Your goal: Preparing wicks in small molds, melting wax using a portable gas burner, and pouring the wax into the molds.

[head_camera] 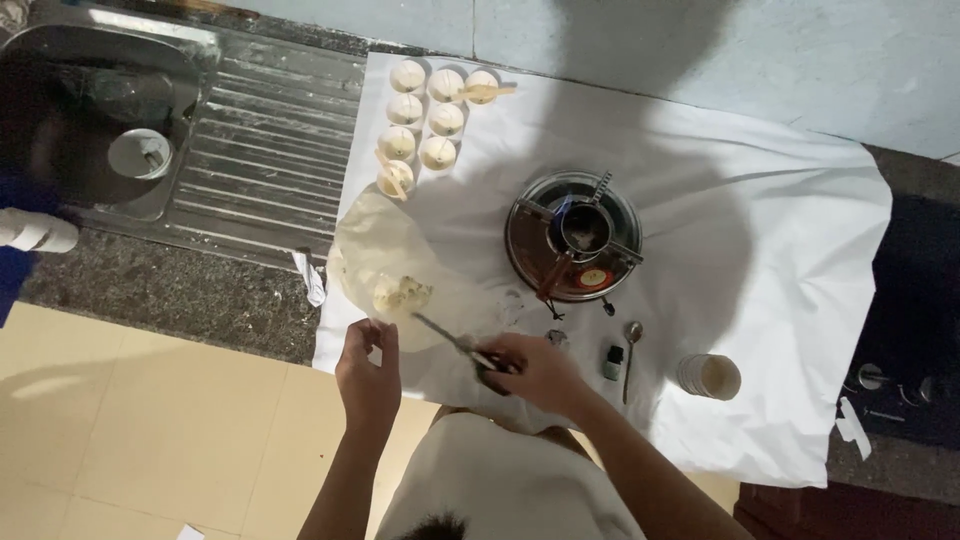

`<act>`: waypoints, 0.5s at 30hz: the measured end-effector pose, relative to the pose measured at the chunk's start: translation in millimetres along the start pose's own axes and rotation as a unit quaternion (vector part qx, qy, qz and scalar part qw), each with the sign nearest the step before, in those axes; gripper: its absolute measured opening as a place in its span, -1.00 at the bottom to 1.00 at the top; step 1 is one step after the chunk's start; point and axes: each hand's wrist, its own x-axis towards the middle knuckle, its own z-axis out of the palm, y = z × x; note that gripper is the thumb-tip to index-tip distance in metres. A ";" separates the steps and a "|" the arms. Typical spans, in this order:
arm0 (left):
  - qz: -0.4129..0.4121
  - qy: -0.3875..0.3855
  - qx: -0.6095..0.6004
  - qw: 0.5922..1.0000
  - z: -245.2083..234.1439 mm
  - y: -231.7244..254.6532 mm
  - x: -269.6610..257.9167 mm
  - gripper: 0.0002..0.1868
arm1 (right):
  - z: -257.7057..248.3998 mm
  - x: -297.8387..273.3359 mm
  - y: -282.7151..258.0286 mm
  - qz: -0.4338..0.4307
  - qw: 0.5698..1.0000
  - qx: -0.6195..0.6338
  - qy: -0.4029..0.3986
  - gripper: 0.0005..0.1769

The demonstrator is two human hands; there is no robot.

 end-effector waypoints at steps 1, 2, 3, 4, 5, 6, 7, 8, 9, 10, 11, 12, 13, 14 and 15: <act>0.001 -0.002 -0.001 1.000 -0.7 -0.8 0.4 -0.91 | -13.6 -11.4 0.6 0.001 1.000 0.000 0.003 -0.57; 0.001 -0.003 -0.006 1.000 -1.1 -1.6 0.6 -0.92 | -27.1 -23.0 1.4 0.004 0.999 0.020 0.030 -0.56; 0.002 -0.002 -0.010 1.000 -0.4 -2.9 1.1 -0.92 | -40.6 -34.5 3.5 0.006 0.997 0.039 0.059 -0.55; 0.005 -0.004 -0.012 1.000 -0.1 -2.5 1.1 -0.92 | -55.3 -40.6 15.0 0.006 0.997 0.039 0.063 -0.55; 0.005 -0.005 0.000 1.000 -0.4 -1.8 0.8 -0.90 | -69.8 -47.2 26.0 0.029 0.993 0.050 0.104 -0.53; 0.005 -0.006 0.013 1.000 -0.8 -1.1 0.5 -0.88 | -84.2 -54.2 36.9 0.053 0.986 0.062 0.145 -0.50; 0.007 -0.009 0.013 1.000 -1.2 2.4 0.4 -0.88 | -95.1 -52.8 27.4 0.053 0.986 0.063 0.148 -0.50; -0.010 -0.017 0.011 1.000 -1.7 6.1 0.1 -0.87 | -106.1 -51.7 17.9 0.092 0.973 -0.096 0.187 -0.49; -0.027 -0.025 0.009 0.999 -2.1 9.6 0.3 -0.86 | -117.4 -49.8 8.4 0.127 0.934 -0.252 0.221 -0.48; -0.025 -0.027 0.009 0.999 -2.7 14.5 0.3 -0.86 | -122.3 -35.8 26.4 0.129 0.933 -0.251 0.223 -0.48; -0.046 -0.032 -0.002 0.998 -3.5 19.5 0.3 -0.81 | -127.1 -21.9 44.5 0.121 0.904 -0.324 0.252 -0.50; -0.066 -0.037 -0.013 0.997 -4.4 24.3 0.4 -0.75 | -132.0 -7.9 62.5 0.112 0.868 -0.395 0.280 -0.50; -0.065 -0.039 -0.013 0.997 -3.9 23.1 0.3 -0.75 | -133.5 -0.8 58.7 0.114 0.867 -0.395 0.281 -0.50; -0.075 -0.042 -0.006 0.996 -3.4 21.7 0.4 -0.74 | -134.9 6.5 55.0 0.139 0.854 -0.430 0.259 -0.46; -0.085 -0.045 0.000 0.995 -2.8 20.4 0.2 -0.72 | -136.4 13.3 51.4 0.165 0.838 -0.464 0.236 -0.41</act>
